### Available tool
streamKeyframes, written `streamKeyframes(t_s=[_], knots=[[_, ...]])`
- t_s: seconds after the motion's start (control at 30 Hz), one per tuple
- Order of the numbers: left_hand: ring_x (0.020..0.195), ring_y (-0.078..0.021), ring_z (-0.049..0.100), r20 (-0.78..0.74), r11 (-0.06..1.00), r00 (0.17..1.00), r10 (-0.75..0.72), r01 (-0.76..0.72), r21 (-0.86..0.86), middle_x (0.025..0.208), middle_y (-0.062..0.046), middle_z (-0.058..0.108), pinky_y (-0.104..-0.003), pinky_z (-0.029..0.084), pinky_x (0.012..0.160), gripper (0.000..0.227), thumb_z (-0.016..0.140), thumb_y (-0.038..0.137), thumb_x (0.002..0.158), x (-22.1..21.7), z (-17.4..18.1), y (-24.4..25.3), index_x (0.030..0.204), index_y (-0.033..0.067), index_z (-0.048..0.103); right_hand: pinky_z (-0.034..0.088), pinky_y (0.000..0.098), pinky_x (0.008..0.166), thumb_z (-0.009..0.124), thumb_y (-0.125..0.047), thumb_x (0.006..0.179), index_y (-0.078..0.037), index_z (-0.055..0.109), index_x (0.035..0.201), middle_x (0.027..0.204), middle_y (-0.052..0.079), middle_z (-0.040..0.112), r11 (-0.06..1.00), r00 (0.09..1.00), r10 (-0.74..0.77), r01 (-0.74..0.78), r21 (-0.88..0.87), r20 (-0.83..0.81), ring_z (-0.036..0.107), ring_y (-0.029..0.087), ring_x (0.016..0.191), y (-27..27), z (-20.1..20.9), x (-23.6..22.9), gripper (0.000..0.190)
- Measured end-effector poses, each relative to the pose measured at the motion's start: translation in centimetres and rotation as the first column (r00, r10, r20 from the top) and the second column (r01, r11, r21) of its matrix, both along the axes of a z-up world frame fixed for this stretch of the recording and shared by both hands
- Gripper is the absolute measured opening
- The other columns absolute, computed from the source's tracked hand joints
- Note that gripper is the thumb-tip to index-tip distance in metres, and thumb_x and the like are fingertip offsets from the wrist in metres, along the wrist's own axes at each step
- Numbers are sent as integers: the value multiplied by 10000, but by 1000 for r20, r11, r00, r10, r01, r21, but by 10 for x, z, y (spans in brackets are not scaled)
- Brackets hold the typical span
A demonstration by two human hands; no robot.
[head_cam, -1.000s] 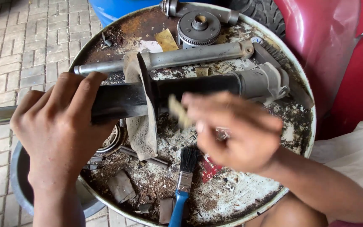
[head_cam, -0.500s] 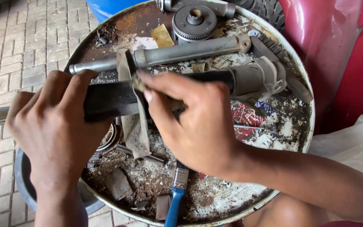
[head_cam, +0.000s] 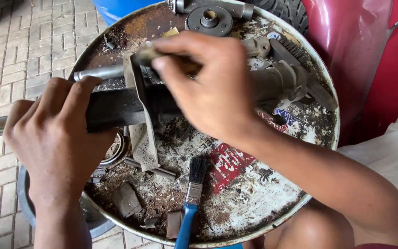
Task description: Wiping a metal automotive part with a sponge and using a scribe to clean or mark it on a makeshift workbench.
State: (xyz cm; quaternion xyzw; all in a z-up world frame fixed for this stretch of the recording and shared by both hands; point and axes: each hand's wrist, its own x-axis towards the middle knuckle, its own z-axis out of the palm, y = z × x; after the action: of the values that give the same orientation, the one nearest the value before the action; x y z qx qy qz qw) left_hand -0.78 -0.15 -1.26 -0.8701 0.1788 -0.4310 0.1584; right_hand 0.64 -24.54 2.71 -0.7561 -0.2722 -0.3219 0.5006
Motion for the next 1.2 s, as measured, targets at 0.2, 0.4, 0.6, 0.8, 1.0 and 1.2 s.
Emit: streamKeyframes(t_s=[0.2,0.4,0.6,0.8,1.0,1.2], knots=[[815,-99,691,-24,1000,1000,-19,19,-25,1075,79,746,-282,499,723,298,799,440,1007,0,4,-4,1268,300,772,554,201,456,666,24,945,19,724,1055,982,143,795,999,993,-52,51,-5,-103,758,164,679,14,-8,-13,125],[820,-140,708,-33,996,998,-45,42,-79,1032,75,725,-297,452,765,196,802,386,1037,-1,8,-8,1197,277,771,718,301,749,622,107,951,72,680,1068,1007,196,773,997,998,51,-52,-50,-26,820,283,882,9,-12,-56,135],[721,-118,667,-61,995,997,-42,37,-88,1014,65,720,-282,436,700,240,792,302,933,-2,10,-10,1162,241,751,726,260,788,677,89,892,30,716,1044,1013,182,787,976,982,165,-176,-130,-94,836,256,887,-14,-23,-75,168],[815,-134,712,-46,997,998,-45,41,-72,1046,62,750,-296,467,762,247,805,362,1019,-4,10,-10,1242,261,777,640,302,799,621,-2,1014,9,716,1121,1069,148,771,999,998,0,2,-37,61,771,236,956,-1,8,-4,143],[808,-119,692,-19,1000,1000,-10,10,-21,1058,77,720,-283,465,746,324,782,391,969,-2,6,-6,1276,287,777,720,285,761,635,58,1005,17,688,1141,1118,161,768,998,1000,19,-20,65,20,823,263,967,20,-14,-4,151],[807,-106,690,-43,1000,999,7,-8,-25,1077,72,744,-295,466,737,336,815,570,1116,-6,5,-6,1285,282,779,717,231,589,612,76,994,63,656,1130,989,214,789,997,996,82,-82,7,17,819,243,726,10,-22,-52,144]])
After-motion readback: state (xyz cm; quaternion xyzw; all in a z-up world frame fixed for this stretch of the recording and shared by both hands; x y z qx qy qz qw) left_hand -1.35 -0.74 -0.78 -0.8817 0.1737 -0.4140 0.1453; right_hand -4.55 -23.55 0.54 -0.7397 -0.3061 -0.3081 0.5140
